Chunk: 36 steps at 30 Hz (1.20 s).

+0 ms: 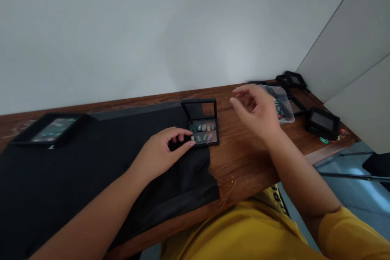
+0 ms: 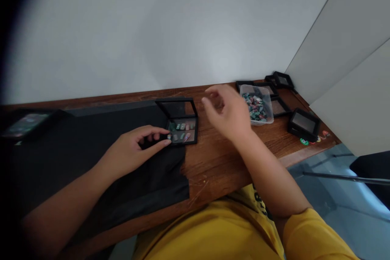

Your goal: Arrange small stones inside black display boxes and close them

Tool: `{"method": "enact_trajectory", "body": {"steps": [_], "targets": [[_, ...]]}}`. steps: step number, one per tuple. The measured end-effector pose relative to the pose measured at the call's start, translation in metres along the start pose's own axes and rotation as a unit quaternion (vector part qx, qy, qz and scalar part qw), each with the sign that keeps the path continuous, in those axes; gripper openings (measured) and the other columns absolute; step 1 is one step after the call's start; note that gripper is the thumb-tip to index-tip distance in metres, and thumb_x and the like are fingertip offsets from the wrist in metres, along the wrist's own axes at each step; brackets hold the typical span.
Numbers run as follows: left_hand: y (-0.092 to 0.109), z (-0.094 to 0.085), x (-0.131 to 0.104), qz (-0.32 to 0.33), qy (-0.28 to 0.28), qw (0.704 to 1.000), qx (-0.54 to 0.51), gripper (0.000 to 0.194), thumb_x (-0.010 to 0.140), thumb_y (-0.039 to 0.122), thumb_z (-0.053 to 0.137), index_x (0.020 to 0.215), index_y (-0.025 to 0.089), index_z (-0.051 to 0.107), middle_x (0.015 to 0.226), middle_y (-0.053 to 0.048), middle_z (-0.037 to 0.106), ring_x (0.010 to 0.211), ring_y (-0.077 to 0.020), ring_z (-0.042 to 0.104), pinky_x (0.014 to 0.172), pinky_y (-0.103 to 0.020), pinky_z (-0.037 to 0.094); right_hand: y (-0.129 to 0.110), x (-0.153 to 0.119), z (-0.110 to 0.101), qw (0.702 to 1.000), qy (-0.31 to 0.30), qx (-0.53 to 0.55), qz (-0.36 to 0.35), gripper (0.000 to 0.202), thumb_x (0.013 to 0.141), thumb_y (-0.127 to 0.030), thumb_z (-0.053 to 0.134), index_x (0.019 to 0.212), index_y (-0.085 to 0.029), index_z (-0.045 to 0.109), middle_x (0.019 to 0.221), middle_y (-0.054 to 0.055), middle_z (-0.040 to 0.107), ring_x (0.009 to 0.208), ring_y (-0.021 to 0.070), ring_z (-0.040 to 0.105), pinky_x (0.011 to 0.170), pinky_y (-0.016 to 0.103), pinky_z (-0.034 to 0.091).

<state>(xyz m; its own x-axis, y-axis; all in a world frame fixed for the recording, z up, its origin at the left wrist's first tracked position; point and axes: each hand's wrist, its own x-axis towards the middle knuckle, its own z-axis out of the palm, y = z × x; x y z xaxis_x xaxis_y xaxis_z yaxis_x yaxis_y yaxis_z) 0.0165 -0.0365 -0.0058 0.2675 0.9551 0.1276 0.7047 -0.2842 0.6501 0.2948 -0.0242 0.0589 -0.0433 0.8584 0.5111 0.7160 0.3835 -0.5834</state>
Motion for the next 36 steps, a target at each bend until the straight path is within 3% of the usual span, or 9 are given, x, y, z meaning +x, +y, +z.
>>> {"method": "enact_trajectory", "body": {"steps": [3,5,10,16,20,25,36], "targets": [[-0.001,0.001,0.0,0.001,-0.002,1.0,0.0,0.039,0.083,0.06,0.063,0.096,0.027,0.078,0.08,-0.002,0.064,0.072,-0.0193,0.055,0.069,-0.033,0.048,0.03,0.016,-0.027,0.99,0.086,-0.083,0.077,0.022,0.094,-0.037,0.06,0.109,-0.022,0.067,0.092,0.004,0.067,0.081,0.0193,0.06,0.076,0.034,0.048],[-0.002,0.001,0.0,0.005,-0.002,1.0,-0.001,0.039,0.083,0.06,0.064,0.097,0.026,0.078,0.08,-0.002,0.064,0.071,-0.0191,0.055,0.069,-0.033,0.048,0.051,0.023,-0.041,0.978,0.097,-0.124,0.137,0.019,0.09,-0.03,0.061,0.106,-0.022,0.067,0.091,0.004,0.069,0.078,0.0194,0.06,0.075,0.036,0.048],[-0.002,0.001,0.001,0.01,-0.003,1.0,-0.001,0.039,0.084,0.06,0.063,0.097,0.026,0.078,0.081,-0.002,0.065,0.072,-0.0193,0.056,0.069,-0.033,0.048,0.081,0.026,-0.048,0.957,-0.052,-0.175,0.224,0.032,0.072,-0.004,0.059,0.098,-0.02,0.069,0.096,0.005,0.074,0.077,0.0198,0.063,0.07,0.034,0.046],[-0.001,0.0,0.001,0.01,-0.012,1.0,0.002,0.04,0.084,0.06,0.062,0.097,0.026,0.078,0.082,-0.003,0.066,0.072,-0.0202,0.058,0.067,-0.034,0.048,0.094,0.025,-0.039,0.934,-0.165,-0.21,0.238,0.037,0.069,-0.009,0.069,0.104,-0.02,0.068,0.098,0.008,0.073,0.082,0.023,0.066,0.073,0.036,0.049],[-0.002,0.001,0.001,0.009,-0.01,1.0,0.005,0.039,0.085,0.059,0.061,0.098,0.027,0.078,0.083,-0.003,0.066,0.072,-0.0199,0.057,0.067,-0.034,0.048,0.096,0.026,-0.038,0.927,-0.181,-0.227,0.237,0.036,0.068,-0.011,0.074,0.103,-0.022,0.068,0.094,0.006,0.071,0.078,0.0214,0.065,0.07,0.034,0.048],[-0.002,0.001,0.001,0.01,-0.012,1.0,0.004,0.041,0.084,0.062,0.061,0.097,0.027,0.078,0.083,-0.004,0.067,0.072,-0.0205,0.058,0.066,-0.033,0.048,0.093,0.028,-0.038,0.932,-0.164,-0.229,0.229,0.035,0.073,-0.007,0.066,0.105,-0.022,0.07,0.095,0.006,0.071,0.079,0.0215,0.064,0.069,0.035,0.047],[-0.004,0.001,0.0,0.011,-0.013,1.0,0.007,0.042,0.086,0.063,0.061,0.099,0.026,0.078,0.086,-0.004,0.07,0.075,-0.0212,0.06,0.067,-0.033,0.05,0.077,0.027,-0.046,0.964,0.01,-0.156,0.216,0.02,0.075,-0.018,0.069,0.095,-0.021,0.07,0.09,0.005,0.073,0.073,0.019,0.063,0.067,0.034,0.05]]}}
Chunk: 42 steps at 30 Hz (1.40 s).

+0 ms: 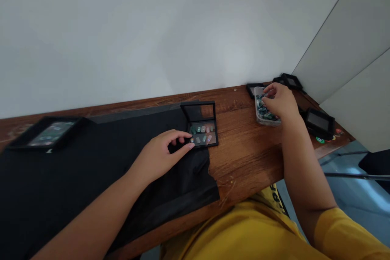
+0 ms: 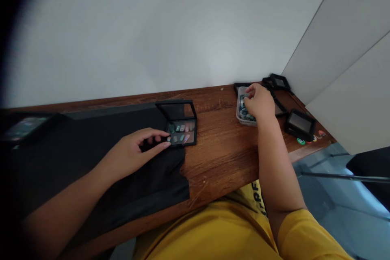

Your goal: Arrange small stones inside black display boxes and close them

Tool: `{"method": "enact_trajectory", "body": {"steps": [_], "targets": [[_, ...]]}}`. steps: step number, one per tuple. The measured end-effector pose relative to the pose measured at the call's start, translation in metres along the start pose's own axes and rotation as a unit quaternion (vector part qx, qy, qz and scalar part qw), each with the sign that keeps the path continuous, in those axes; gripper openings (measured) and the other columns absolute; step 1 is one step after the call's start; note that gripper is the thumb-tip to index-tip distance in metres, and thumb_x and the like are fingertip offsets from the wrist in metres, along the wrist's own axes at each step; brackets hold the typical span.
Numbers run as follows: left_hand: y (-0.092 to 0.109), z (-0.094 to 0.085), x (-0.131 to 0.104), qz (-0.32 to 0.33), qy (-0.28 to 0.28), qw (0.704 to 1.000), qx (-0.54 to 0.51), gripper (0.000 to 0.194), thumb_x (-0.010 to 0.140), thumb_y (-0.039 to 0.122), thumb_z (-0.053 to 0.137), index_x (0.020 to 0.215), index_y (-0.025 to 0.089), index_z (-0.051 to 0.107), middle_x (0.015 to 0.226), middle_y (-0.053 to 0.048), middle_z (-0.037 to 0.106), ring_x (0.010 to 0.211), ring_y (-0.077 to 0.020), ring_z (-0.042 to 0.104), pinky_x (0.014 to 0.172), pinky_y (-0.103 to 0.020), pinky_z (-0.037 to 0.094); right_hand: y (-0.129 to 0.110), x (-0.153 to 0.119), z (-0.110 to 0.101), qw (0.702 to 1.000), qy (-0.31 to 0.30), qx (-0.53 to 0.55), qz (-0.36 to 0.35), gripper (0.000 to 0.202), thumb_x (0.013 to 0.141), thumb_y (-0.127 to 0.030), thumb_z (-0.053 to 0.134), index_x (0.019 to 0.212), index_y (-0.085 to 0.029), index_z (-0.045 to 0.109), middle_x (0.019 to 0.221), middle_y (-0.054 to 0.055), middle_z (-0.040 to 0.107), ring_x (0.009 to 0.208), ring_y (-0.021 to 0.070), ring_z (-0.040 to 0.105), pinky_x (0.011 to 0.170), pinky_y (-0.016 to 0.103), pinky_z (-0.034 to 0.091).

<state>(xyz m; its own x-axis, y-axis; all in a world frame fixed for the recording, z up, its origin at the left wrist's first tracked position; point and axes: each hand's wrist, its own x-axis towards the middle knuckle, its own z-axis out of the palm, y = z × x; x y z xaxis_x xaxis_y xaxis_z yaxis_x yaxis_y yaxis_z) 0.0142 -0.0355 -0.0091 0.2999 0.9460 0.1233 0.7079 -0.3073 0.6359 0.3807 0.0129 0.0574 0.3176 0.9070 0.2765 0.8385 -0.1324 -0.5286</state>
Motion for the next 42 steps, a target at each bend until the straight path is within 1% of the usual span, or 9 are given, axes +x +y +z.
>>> {"method": "enact_trajectory", "body": {"steps": [5,8,10,13,17,23,25,37,42], "targets": [[-0.002,0.001,0.0,0.002,0.003,1.0,0.002,0.043,0.087,0.063,0.06,0.1,0.027,0.078,0.087,-0.004,0.071,0.076,-0.0211,0.061,0.07,-0.034,0.051,-0.013,-0.004,0.004,0.987,0.057,0.127,-0.075,0.015,0.087,-0.031,0.064,0.098,-0.021,0.066,0.092,0.006,0.07,0.073,0.0181,0.062,0.065,0.034,0.051],[-0.002,0.001,0.0,0.005,0.006,1.0,0.003,0.042,0.087,0.064,0.061,0.099,0.027,0.078,0.087,-0.004,0.071,0.076,-0.0211,0.061,0.071,-0.035,0.052,-0.029,-0.015,0.012,0.967,0.061,0.205,-0.137,0.015,0.091,-0.035,0.06,0.098,-0.023,0.064,0.093,0.005,0.069,0.077,0.0168,0.062,0.068,0.032,0.053],[-0.002,0.001,0.0,0.005,0.006,1.0,0.003,0.042,0.087,0.064,0.061,0.099,0.027,0.078,0.086,-0.004,0.071,0.075,-0.0209,0.061,0.07,-0.034,0.052,-0.042,-0.026,0.018,0.949,0.02,0.259,-0.176,0.016,0.092,-0.036,0.06,0.1,-0.023,0.062,0.094,0.004,0.069,0.081,0.0162,0.064,0.072,0.031,0.053],[-0.002,0.001,0.001,-0.001,0.006,1.0,0.001,0.043,0.086,0.064,0.061,0.099,0.027,0.077,0.086,-0.004,0.07,0.076,-0.0209,0.06,0.071,-0.034,0.051,-0.059,-0.045,0.028,0.909,-0.088,0.339,-0.227,0.018,0.094,-0.038,0.058,0.102,-0.022,0.061,0.093,0.003,0.068,0.08,0.0146,0.063,0.073,0.03,0.052],[-0.001,0.001,0.001,-0.003,0.001,1.0,-0.011,0.041,0.084,0.061,0.063,0.099,0.026,0.077,0.086,-0.004,0.07,0.075,-0.021,0.06,0.072,-0.035,0.051,-0.069,-0.062,0.041,0.871,-0.207,0.35,-0.275,0.017,0.098,-0.034,0.054,0.103,-0.02,0.063,0.098,0.004,0.069,0.084,0.0143,0.063,0.079,0.029,0.05],[0.0,0.0,0.0,-0.001,-0.004,1.0,-0.008,0.04,0.085,0.06,0.062,0.102,0.026,0.077,0.088,-0.004,0.069,0.077,-0.0219,0.06,0.072,-0.035,0.05,-0.071,-0.067,0.052,0.891,-0.282,0.21,-0.288,0.019,0.098,-0.019,0.051,0.107,-0.019,0.067,0.089,0.001,0.069,0.074,0.0133,0.057,0.071,0.026,0.042],[0.0,0.0,0.0,-0.002,-0.009,1.0,-0.006,0.041,0.086,0.06,0.062,0.103,0.026,0.077,0.089,-0.004,0.069,0.078,-0.0222,0.06,0.072,-0.035,0.05,-0.069,-0.066,0.055,0.89,-0.299,0.184,-0.292,0.018,0.096,-0.015,0.053,0.105,-0.019,0.069,0.088,0.0,0.07,0.072,0.0126,0.057,0.07,0.025,0.04],[0.0,-0.001,0.0,-0.005,-0.016,1.0,-0.006,0.042,0.086,0.06,0.06,0.104,0.026,0.076,0.09,-0.004,0.069,0.079,-0.0222,0.06,0.073,-0.036,0.05,-0.06,-0.06,0.072,0.869,-0.352,0.24,-0.25,0.014,0.088,-0.011,0.069,0.1,-0.017,0.071,0.084,0.0,0.074,0.072,0.012,0.064,0.071,0.025,0.044],[0.0,-0.001,0.0,-0.002,-0.017,1.0,-0.004,0.041,0.086,0.06,0.06,0.103,0.026,0.076,0.089,-0.004,0.069,0.079,-0.022,0.06,0.073,-0.036,0.05,-0.06,-0.059,0.071,0.887,-0.334,0.197,-0.251,0.013,0.092,-0.012,0.063,0.1,-0.016,0.072,0.087,0.002,0.074,0.074,0.0124,0.064,0.07,0.025,0.042]]}}
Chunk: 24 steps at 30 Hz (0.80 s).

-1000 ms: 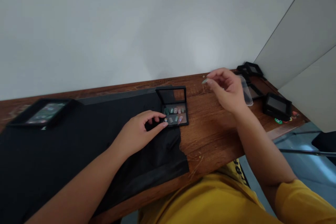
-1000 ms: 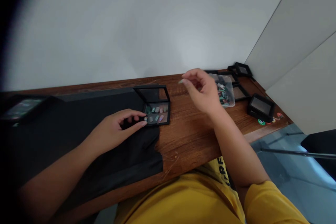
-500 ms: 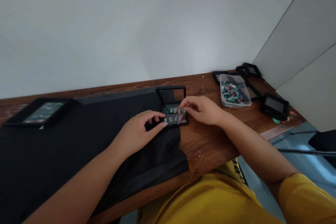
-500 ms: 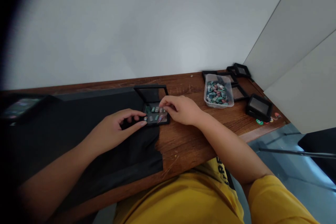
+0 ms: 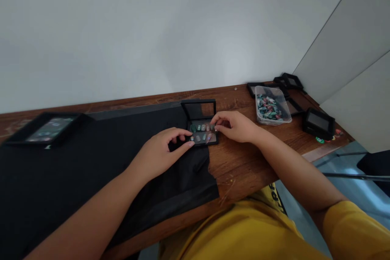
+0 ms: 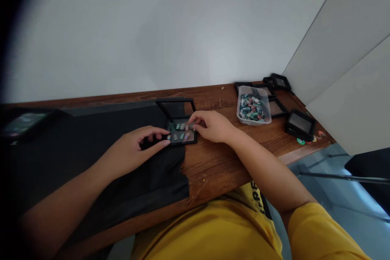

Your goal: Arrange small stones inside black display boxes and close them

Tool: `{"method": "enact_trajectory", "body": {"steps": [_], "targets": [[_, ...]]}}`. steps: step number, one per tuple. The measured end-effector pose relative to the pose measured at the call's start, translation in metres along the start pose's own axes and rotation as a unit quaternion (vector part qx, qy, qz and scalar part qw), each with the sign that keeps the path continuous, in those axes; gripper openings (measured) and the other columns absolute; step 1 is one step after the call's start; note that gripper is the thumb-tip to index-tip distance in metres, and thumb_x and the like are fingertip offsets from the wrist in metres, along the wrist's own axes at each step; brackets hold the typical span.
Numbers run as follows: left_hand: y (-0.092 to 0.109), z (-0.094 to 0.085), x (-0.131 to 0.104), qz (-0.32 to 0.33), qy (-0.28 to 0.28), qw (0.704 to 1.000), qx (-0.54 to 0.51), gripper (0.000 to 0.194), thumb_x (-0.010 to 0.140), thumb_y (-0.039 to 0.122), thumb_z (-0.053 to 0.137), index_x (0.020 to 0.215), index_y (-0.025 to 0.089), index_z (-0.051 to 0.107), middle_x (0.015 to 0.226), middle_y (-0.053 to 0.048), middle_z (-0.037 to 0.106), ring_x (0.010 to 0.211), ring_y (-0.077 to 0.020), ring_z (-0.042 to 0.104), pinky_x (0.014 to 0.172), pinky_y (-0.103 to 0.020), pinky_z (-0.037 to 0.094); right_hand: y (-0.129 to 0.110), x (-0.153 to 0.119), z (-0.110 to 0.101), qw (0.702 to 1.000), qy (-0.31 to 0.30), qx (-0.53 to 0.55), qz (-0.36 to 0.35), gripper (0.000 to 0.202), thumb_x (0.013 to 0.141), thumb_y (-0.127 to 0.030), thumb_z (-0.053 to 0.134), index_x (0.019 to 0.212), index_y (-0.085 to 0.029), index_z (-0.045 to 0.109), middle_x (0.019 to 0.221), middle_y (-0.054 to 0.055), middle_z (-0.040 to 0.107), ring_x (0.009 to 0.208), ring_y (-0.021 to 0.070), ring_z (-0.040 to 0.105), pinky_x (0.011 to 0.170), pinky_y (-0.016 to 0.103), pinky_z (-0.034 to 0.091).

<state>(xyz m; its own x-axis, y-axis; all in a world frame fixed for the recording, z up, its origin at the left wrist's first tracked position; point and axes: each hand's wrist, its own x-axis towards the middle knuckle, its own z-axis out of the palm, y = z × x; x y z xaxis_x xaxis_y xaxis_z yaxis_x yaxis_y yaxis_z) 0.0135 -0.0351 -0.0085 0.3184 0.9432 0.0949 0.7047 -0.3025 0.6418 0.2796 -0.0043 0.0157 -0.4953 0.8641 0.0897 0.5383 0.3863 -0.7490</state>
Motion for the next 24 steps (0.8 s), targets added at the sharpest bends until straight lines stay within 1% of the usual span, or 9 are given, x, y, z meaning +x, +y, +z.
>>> {"method": "enact_trajectory", "body": {"steps": [4,10,15,19,22,24], "targets": [[0.0,0.001,0.0,-0.001,0.0,1.0,0.001,0.042,0.085,0.06,0.06,0.104,0.026,0.076,0.09,-0.004,0.069,0.079,-0.0222,0.06,0.073,-0.035,0.05,-0.005,-0.002,-0.003,0.998,0.01,-0.068,0.005,0.016,0.093,-0.012,0.061,0.103,-0.018,0.073,0.091,0.002,0.076,0.079,0.0138,0.065,0.072,0.025,0.042],[0.001,0.0,0.001,-0.004,0.0,1.0,0.0,0.042,0.085,0.06,0.06,0.103,0.026,0.076,0.09,-0.004,0.069,0.079,-0.0225,0.06,0.074,-0.037,0.05,-0.013,-0.004,-0.007,0.989,0.013,-0.145,0.016,0.019,0.091,-0.013,0.065,0.104,-0.021,0.076,0.085,0.0,0.076,0.077,0.0155,0.066,0.071,0.026,0.04],[0.001,0.0,0.0,-0.008,-0.003,1.0,0.0,0.043,0.085,0.061,0.06,0.104,0.026,0.076,0.09,-0.004,0.069,0.08,-0.0228,0.061,0.074,-0.037,0.049,-0.016,-0.006,-0.006,0.988,0.015,-0.151,0.01,0.018,0.089,-0.013,0.069,0.103,-0.021,0.076,0.087,0.0,0.077,0.077,0.0158,0.066,0.072,0.026,0.04],[0.002,0.0,0.0,-0.007,-0.002,1.0,0.0,0.043,0.085,0.061,0.06,0.103,0.026,0.076,0.09,-0.004,0.07,0.079,-0.0228,0.061,0.073,-0.036,0.049,-0.017,-0.007,-0.003,0.988,0.004,-0.153,0.0,0.021,0.088,-0.012,0.069,0.106,-0.022,0.075,0.089,0.001,0.077,0.08,0.0165,0.067,0.074,0.027,0.041],[0.003,-0.001,0.0,-0.009,-0.004,1.0,0.0,0.043,0.085,0.061,0.06,0.103,0.026,0.075,0.09,-0.004,0.07,0.08,-0.023,0.061,0.072,-0.036,0.049,-0.017,-0.007,-0.002,0.989,0.004,-0.15,-0.011,0.022,0.088,-0.012,0.068,0.107,-0.022,0.074,0.096,0.002,0.078,0.087,0.0179,0.068,0.078,0.028,0.042],[0.003,-0.001,0.0,-0.01,-0.003,1.0,-0.001,0.043,0.084,0.061,0.06,0.103,0.026,0.075,0.09,-0.004,0.07,0.079,-0.023,0.061,0.072,-0.036,0.048,-0.018,-0.008,-0.003,0.987,0.021,-0.158,-0.017,0.02,0.088,-0.013,0.068,0.105,-0.021,0.073,0.101,0.003,0.077,0.094,0.0197,0.067,0.08,0.029,0.043]]}}
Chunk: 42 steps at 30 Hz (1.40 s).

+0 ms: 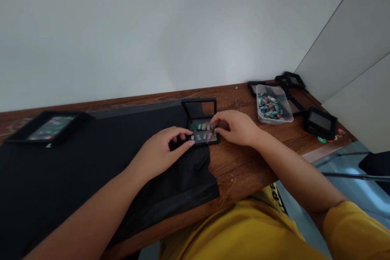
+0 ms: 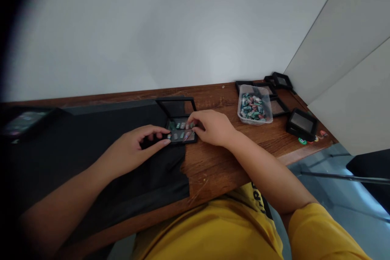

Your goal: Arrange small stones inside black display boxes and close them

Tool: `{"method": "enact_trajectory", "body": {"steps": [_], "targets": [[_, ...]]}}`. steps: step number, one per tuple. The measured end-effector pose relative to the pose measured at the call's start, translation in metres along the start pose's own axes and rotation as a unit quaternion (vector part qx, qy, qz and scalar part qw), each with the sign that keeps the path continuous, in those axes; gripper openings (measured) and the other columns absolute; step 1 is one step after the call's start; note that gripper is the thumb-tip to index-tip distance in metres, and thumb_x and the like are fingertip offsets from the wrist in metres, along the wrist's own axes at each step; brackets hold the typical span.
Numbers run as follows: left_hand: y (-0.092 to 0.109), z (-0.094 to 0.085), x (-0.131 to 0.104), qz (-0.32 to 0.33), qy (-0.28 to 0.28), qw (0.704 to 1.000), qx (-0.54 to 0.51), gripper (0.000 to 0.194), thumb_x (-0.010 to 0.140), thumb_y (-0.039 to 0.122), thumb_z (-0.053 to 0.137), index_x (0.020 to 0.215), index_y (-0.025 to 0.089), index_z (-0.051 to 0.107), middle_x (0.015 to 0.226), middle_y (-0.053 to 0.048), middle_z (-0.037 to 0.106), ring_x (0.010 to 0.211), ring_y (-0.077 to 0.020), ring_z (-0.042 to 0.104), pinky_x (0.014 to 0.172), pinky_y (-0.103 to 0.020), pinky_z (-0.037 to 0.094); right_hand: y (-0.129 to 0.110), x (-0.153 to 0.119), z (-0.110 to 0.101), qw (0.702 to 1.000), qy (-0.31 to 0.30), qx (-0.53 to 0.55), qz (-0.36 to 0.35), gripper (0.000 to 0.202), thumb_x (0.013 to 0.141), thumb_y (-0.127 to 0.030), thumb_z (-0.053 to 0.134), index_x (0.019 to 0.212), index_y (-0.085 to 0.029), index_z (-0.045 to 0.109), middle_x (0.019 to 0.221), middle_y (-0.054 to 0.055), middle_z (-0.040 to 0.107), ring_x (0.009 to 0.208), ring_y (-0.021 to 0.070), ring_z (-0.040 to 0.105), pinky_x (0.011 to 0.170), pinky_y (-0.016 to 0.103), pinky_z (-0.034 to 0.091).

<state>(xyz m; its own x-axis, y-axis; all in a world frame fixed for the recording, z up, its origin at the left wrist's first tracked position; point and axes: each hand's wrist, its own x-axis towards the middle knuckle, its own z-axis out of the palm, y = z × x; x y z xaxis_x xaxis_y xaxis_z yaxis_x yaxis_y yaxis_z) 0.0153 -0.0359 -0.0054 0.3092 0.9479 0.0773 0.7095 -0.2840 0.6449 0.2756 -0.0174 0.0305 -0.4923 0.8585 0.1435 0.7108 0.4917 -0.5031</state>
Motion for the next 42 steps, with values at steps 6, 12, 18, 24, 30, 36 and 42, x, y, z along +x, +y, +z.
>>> {"method": "enact_trajectory", "body": {"steps": [6,12,18,24,30,36,42], "targets": [[0.0,0.0,-0.001,0.0,0.001,1.0,0.0,0.043,0.085,0.061,0.059,0.103,0.026,0.076,0.089,-0.004,0.069,0.079,-0.0226,0.06,0.072,-0.036,0.049,-0.011,-0.003,-0.002,0.998,0.011,-0.021,0.064,0.016,0.086,-0.025,0.075,0.1,-0.02,0.071,0.1,0.004,0.076,0.091,0.021,0.065,0.074,0.03,0.039],[0.001,0.0,0.001,0.008,0.004,1.0,0.0,0.041,0.085,0.061,0.06,0.101,0.026,0.076,0.088,-0.004,0.07,0.077,-0.0224,0.06,0.074,-0.037,0.05,-0.019,-0.004,0.001,0.994,-0.005,-0.011,0.105,0.021,0.083,-0.03,0.081,0.099,-0.021,0.07,0.099,0.003,0.075,0.082,0.0173,0.062,0.068,0.028,0.034],[0.0,0.0,0.0,0.006,0.008,1.0,0.002,0.042,0.085,0.062,0.06,0.101,0.026,0.076,0.089,-0.005,0.07,0.078,-0.0229,0.061,0.074,-0.037,0.051,-0.023,-0.004,0.003,0.996,0.021,0.018,0.089,0.022,0.08,-0.027,0.083,0.096,-0.021,0.069,0.098,0.002,0.075,0.081,0.0168,0.062,0.068,0.028,0.035],[0.002,0.0,0.001,-0.004,0.006,1.0,-0.004,0.042,0.083,0.062,0.061,0.101,0.026,0.076,0.088,-0.004,0.07,0.078,-0.0232,0.061,0.074,-0.037,0.05,-0.025,-0.006,0.01,0.999,0.001,0.018,0.043,0.025,0.081,-0.027,0.084,0.099,-0.023,0.068,0.097,0.0,0.077,0.087,0.0178,0.065,0.071,0.028,0.035],[0.002,0.0,0.001,0.003,0.006,1.0,0.001,0.042,0.084,0.062,0.061,0.1,0.026,0.076,0.087,-0.004,0.07,0.077,-0.023,0.061,0.073,-0.037,0.05,-0.026,-0.006,0.014,0.999,-0.009,-0.003,0.049,0.021,0.085,-0.027,0.079,0.102,-0.023,0.069,0.098,0.001,0.079,0.091,0.0204,0.069,0.069,0.029,0.035],[0.001,0.0,0.001,0.007,0.007,1.0,0.002,0.042,0.085,0.062,0.06,0.101,0.026,0.076,0.089,-0.005,0.071,0.078,-0.0234,0.061,0.072,-0.037,0.051,-0.029,-0.005,0.015,0.998,-0.013,-0.027,0.048,0.021,0.088,-0.027,0.073,0.108,-0.024,0.07,0.103,0.002,0.08,0.099,0.0239,0.071,0.071,0.031,0.039],[-0.001,0.001,0.001,0.015,0.013,1.0,0.004,0.042,0.086,0.062,0.061,0.101,0.027,0.076,0.088,-0.005,0.072,0.077,-0.0233,0.062,0.072,-0.037,0.053,-0.03,-0.006,0.017,0.998,-0.006,-0.013,0.054,0.028,0.089,-0.021,0.07,0.116,-0.026,0.067,0.106,0.0,0.08,0.1,0.0228,0.071,0.073,0.031,0.042]]}}
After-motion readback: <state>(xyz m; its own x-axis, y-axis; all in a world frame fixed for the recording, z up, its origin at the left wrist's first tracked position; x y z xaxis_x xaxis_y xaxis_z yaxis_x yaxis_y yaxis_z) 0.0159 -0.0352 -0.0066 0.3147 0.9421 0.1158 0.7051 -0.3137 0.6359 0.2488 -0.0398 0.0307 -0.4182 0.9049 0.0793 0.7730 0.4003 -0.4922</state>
